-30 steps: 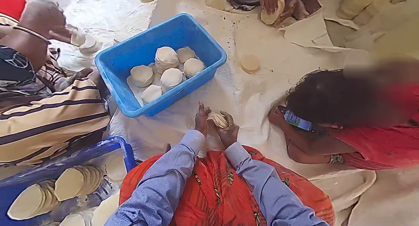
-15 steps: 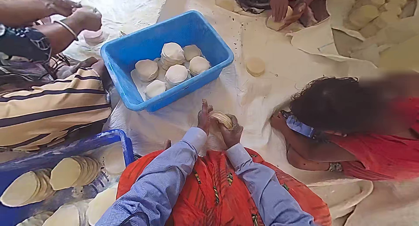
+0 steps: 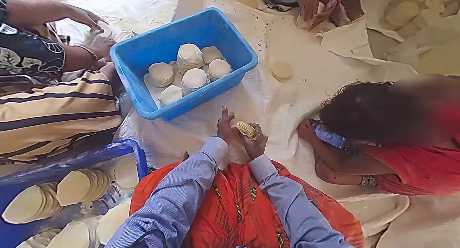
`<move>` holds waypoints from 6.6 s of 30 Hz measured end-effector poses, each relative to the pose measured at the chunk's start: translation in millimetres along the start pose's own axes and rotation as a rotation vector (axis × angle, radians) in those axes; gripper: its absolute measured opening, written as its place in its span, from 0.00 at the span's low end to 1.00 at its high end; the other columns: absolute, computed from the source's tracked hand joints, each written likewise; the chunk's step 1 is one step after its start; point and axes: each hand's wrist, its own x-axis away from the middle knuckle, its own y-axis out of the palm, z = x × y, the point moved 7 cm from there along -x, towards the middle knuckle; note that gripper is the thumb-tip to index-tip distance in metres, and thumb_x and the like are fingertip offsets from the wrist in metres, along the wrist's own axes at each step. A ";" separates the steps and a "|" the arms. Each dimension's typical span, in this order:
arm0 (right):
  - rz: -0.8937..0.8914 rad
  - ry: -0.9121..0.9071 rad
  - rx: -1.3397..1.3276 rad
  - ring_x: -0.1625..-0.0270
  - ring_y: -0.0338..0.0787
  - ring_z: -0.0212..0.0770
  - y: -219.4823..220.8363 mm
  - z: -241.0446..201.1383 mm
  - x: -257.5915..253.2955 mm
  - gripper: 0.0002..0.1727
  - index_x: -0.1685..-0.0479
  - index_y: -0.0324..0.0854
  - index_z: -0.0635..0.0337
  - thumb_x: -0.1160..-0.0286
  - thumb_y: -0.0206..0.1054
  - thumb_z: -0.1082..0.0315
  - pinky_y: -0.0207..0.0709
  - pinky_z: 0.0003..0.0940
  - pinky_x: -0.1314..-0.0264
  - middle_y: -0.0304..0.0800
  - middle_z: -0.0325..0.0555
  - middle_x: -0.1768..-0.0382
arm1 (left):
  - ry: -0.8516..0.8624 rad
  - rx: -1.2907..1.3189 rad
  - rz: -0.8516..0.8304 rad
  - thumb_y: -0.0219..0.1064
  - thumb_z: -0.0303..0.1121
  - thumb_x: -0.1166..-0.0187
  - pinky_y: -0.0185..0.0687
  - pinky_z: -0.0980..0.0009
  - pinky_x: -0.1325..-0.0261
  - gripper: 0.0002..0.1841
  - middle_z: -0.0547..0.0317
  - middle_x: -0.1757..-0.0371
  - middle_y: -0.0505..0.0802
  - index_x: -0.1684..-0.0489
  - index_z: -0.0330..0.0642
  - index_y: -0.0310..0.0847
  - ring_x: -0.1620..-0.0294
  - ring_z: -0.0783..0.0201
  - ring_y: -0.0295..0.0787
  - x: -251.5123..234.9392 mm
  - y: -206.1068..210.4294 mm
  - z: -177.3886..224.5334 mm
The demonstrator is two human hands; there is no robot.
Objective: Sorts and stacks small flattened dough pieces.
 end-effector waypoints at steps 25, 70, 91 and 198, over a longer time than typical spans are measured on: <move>-0.123 0.071 0.058 0.40 0.91 0.63 10.6 6.3 -1.8 0.29 0.33 0.84 0.65 0.34 0.82 0.61 0.78 0.67 0.34 0.92 0.63 0.44 | -0.015 -0.071 -0.033 0.26 0.61 0.08 0.61 0.51 0.17 0.45 0.34 0.27 0.83 0.31 0.25 0.78 0.21 0.47 0.74 0.6 8.3 -4.8; -0.065 0.065 -0.002 0.39 0.92 0.65 5.2 0.9 -3.0 0.30 0.32 0.84 0.66 0.38 0.82 0.65 0.78 0.68 0.33 0.93 0.63 0.42 | -0.004 -0.087 -0.020 0.29 0.57 0.06 0.61 0.49 0.16 0.42 0.30 0.23 0.79 0.26 0.22 0.73 0.18 0.42 0.72 -2.2 3.7 -9.0; 0.056 -0.028 -0.056 0.49 0.95 0.65 0.5 -2.4 1.4 0.25 0.42 0.89 0.69 0.44 0.81 0.69 0.81 0.70 0.45 0.95 0.63 0.50 | 0.037 -0.081 0.026 0.30 0.54 0.05 0.59 0.47 0.16 0.40 0.30 0.25 0.81 0.30 0.23 0.76 0.18 0.42 0.71 -9.4 -2.7 -9.8; 0.050 0.857 -1.088 0.44 0.89 0.50 -54.0 15.8 -110.4 0.21 0.26 0.72 0.58 0.13 0.62 0.61 0.87 0.49 0.46 0.86 0.55 0.40 | 0.091 -0.363 -0.272 0.62 0.34 0.12 0.95 0.55 0.70 0.34 0.40 0.49 0.90 0.08 0.46 0.49 0.69 0.50 0.95 102.0 4.3 91.3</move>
